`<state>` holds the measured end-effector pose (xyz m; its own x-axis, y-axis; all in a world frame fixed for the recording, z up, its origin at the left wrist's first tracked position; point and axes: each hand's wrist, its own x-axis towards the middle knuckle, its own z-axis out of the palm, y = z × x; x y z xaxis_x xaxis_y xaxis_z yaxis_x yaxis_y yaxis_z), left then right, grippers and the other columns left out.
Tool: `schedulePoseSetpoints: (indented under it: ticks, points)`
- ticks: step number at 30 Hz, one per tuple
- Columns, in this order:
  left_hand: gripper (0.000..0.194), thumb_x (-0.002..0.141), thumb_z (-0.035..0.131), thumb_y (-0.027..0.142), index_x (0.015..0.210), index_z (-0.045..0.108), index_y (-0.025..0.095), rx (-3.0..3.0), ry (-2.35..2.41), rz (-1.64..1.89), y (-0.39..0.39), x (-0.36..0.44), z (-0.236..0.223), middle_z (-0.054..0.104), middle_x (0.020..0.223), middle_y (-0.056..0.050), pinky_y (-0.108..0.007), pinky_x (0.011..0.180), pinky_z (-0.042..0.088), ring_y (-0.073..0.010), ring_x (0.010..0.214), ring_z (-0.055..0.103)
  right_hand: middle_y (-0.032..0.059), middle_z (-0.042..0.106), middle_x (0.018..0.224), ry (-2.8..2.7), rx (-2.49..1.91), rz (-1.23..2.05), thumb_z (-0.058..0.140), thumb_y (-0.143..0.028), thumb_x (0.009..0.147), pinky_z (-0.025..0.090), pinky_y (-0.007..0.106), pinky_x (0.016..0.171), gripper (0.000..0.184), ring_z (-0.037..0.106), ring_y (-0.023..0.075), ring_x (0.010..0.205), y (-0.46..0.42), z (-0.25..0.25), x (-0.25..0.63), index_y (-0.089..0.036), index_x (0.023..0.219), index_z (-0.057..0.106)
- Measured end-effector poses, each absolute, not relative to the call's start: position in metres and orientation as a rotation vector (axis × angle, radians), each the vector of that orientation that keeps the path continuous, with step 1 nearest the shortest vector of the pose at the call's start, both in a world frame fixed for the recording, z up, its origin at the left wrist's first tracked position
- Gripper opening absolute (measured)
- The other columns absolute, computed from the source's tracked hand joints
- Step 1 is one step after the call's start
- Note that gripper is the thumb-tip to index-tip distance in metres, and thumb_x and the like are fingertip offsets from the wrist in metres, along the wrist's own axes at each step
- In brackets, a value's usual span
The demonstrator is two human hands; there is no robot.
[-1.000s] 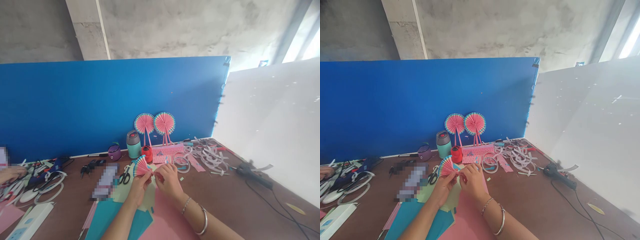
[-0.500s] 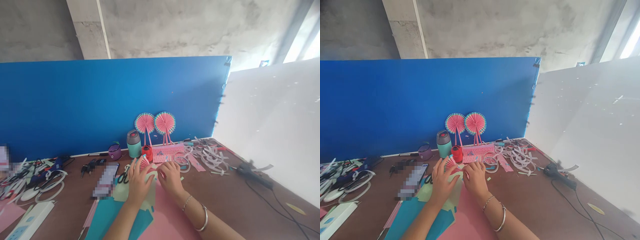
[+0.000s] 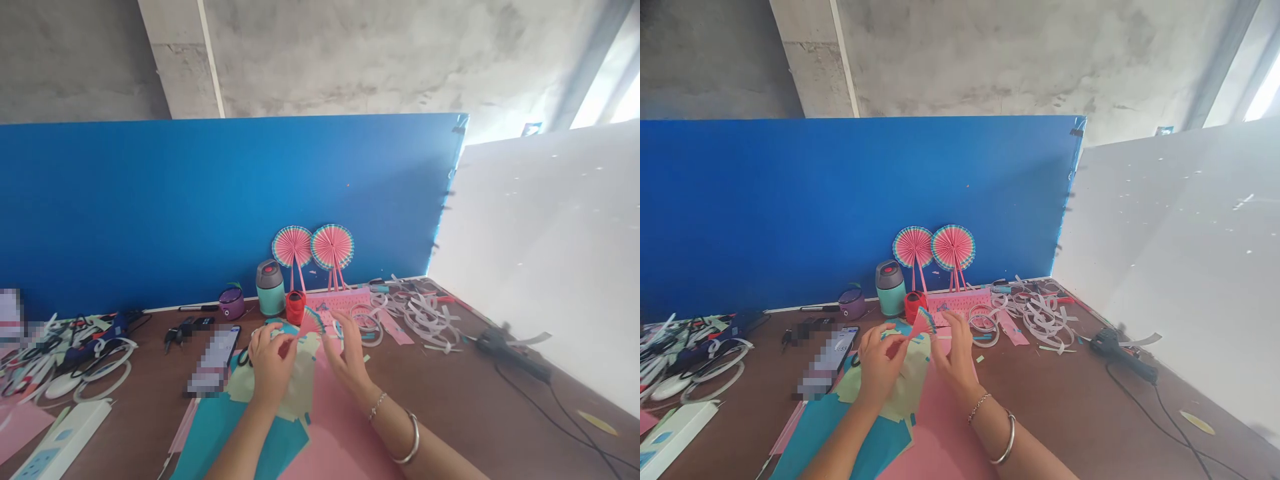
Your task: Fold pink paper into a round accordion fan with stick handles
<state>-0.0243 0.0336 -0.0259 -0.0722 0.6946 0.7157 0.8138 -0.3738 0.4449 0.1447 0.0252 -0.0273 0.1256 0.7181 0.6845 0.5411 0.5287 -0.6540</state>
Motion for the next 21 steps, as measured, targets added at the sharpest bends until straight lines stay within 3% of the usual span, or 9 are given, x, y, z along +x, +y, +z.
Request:
schedulePoseSetpoints:
  ticks: [5, 8, 10, 13, 15, 18, 21]
  points:
    - [0.010, 0.074, 0.062, 0.029, 0.073, 0.071, 0.025, -1.885, -1.808, -1.627, 0.037, -0.029, -0.025, 0.059, 0.095, -0.008, -0.040, 0.083, 0.038, -0.0275, 0.095, 0.051, 0.0090, 0.056, 0.118, -1.324, -1.164, 0.514, 0.047, -0.036, 0.088, 0.037, 0.040, 0.096, 0.030, 0.049, 0.0243, 0.113, 0.032, -0.039, 0.149, -0.023, 0.114, 0.053]
    - [0.011, 0.076, 0.061, 0.025, 0.073, 0.071, 0.025, -1.820, -1.689, -1.541, 0.031, -0.026, -0.018, 0.058, 0.101, -0.009, -0.041, 0.088, 0.035, -0.0279, 0.101, 0.050, 0.0083, 0.061, 0.108, -1.339, -1.165, 0.616, 0.049, -0.037, 0.086, 0.040, 0.039, 0.092, 0.024, 0.053, 0.0245, 0.106, 0.030, -0.036, 0.149, -0.022, 0.101, 0.059]
    - [0.013, 0.078, 0.060, 0.023, 0.072, 0.071, 0.025, -1.829, -1.577, -1.465, 0.025, -0.023, -0.013, 0.058, 0.104, -0.009, -0.042, 0.091, 0.034, -0.0275, 0.105, 0.050, 0.0083, 0.061, 0.110, -1.416, -1.133, 0.643, 0.050, -0.037, 0.085, 0.041, 0.039, 0.093, 0.027, 0.054, 0.0241, 0.106, 0.028, -0.033, 0.148, -0.022, 0.106, 0.058]
    - [0.015, 0.081, 0.059, 0.022, 0.075, 0.072, 0.026, -1.857, -1.482, -1.385, 0.018, -0.019, -0.007, 0.060, 0.107, -0.009, -0.044, 0.093, 0.034, -0.0275, 0.109, 0.048, 0.0098, 0.049, 0.128, -1.544, -1.072, 0.497, 0.053, -0.033, 0.081, 0.039, 0.042, 0.097, 0.055, 0.047, 0.0251, 0.118, 0.025, -0.029, 0.145, -0.023, 0.133, 0.037]
    - [0.015, 0.082, 0.059, 0.022, 0.077, 0.072, 0.027, -1.871, -1.457, -1.322, 0.016, -0.017, -0.005, 0.060, 0.112, -0.009, -0.046, 0.097, 0.032, -0.0288, 0.115, 0.045, 0.0107, 0.039, 0.137, -1.603, -1.069, 0.285, 0.053, -0.029, 0.080, 0.035, 0.047, 0.101, 0.066, 0.038, 0.0271, 0.127, 0.023, -0.027, 0.143, -0.024, 0.139, 0.025]
    - [0.015, 0.082, 0.059, 0.021, 0.079, 0.072, 0.028, -1.894, -1.416, -1.233, 0.014, -0.016, -0.004, 0.057, 0.121, -0.009, -0.050, 0.101, 0.029, -0.0302, 0.122, 0.040, 0.0107, 0.032, 0.140, -1.678, -1.130, -0.001, 0.050, -0.024, 0.081, 0.031, 0.053, 0.102, 0.055, 0.030, 0.0302, 0.130, 0.019, -0.022, 0.141, -0.027, 0.134, 0.036]
    - [0.015, 0.082, 0.059, 0.020, 0.082, 0.072, 0.028, -1.909, -1.383, -1.169, 0.013, -0.014, -0.004, 0.054, 0.127, -0.009, -0.054, 0.103, 0.026, -0.0312, 0.125, 0.038, 0.0079, 0.026, 0.144, -1.733, -1.192, -0.177, 0.051, -0.022, 0.082, 0.033, 0.054, 0.097, 0.034, 0.031, 0.0334, 0.129, 0.015, -0.018, 0.139, -0.030, 0.115, 0.056]
